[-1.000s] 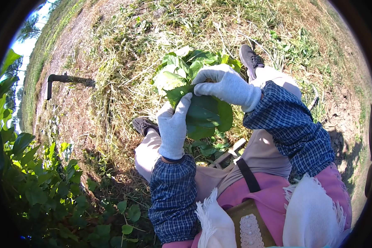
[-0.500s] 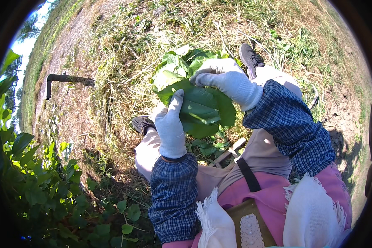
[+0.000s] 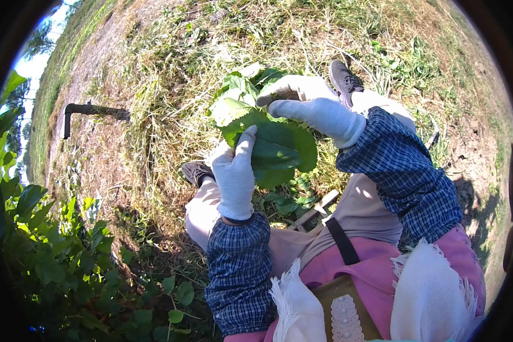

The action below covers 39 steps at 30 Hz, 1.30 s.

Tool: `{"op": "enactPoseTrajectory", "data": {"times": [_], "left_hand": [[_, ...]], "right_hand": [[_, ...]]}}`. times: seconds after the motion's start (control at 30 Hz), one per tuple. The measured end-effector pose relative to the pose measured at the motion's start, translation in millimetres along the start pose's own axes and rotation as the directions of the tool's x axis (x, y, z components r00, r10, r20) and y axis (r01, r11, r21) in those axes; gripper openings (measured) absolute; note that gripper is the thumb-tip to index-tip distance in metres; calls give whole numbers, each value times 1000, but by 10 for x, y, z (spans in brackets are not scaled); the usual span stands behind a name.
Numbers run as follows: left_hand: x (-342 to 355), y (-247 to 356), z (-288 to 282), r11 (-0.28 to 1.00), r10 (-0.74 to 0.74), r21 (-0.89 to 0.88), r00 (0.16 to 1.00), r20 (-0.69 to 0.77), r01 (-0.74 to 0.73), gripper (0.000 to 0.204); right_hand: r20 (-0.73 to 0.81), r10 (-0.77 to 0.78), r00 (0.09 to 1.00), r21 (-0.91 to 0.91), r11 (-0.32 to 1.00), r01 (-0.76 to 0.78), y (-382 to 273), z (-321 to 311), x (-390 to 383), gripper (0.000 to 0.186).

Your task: The person sits on the ground in a field and repeatedly plucks large green leaves from a low-growing plant by hand. The person holds the leaves in one hand while using the other to detach them, continuing the same action throughout the clip.

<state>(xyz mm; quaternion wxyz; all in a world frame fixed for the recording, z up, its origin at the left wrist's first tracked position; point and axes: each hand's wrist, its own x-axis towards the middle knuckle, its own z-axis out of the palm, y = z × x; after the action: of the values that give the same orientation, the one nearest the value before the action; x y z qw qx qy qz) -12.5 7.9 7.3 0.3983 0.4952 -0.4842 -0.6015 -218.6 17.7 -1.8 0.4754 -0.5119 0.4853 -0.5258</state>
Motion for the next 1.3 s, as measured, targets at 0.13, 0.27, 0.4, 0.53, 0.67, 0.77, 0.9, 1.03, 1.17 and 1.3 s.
{"op": "enactPoseTrajectory", "data": {"times": [0.13,0.27,0.4,0.53,0.67,0.77,0.9,1.03,1.17,1.3], "left_hand": [[15,-38,-33,995,50,80,994,93,-57,24],[11,-45,0,990,85,103,987,139,-100,23],[26,-89,-14,991,73,99,986,147,-89,24],[24,-104,-25,999,39,18,992,121,-42,22],[23,-98,-24,988,-37,-149,999,-2,37,22],[100,-24,-102,977,-70,-201,998,-6,68,25],[97,-103,-100,990,-27,-138,997,-69,17,22],[5,4,-19,1000,-6,-28,1000,-23,5,25],[24,-62,-57,997,41,64,998,56,-45,24],[20,-108,-2,993,58,92,990,132,-71,23]], "right_hand": [[-4,-106,994,-206,973,103,48,42,1,31],[29,-51,998,-273,960,57,29,82,-29,25],[15,16,1000,-263,965,-11,67,100,-43,21],[4,40,999,-240,970,-38,40,121,-59,18],[-63,92,994,-79,992,-97,-8,112,-45,19],[-104,140,985,-71,987,-147,-59,-32,-1,23],[-34,73,997,-4,997,-73,-73,-72,-32,31],[26,112,993,7,994,-112,-211,-34,-53,27],[-20,5,1000,-45,999,-5,-65,14,-19,26],[27,67,997,-3,998,-67,-32,56,-45,27]]}}
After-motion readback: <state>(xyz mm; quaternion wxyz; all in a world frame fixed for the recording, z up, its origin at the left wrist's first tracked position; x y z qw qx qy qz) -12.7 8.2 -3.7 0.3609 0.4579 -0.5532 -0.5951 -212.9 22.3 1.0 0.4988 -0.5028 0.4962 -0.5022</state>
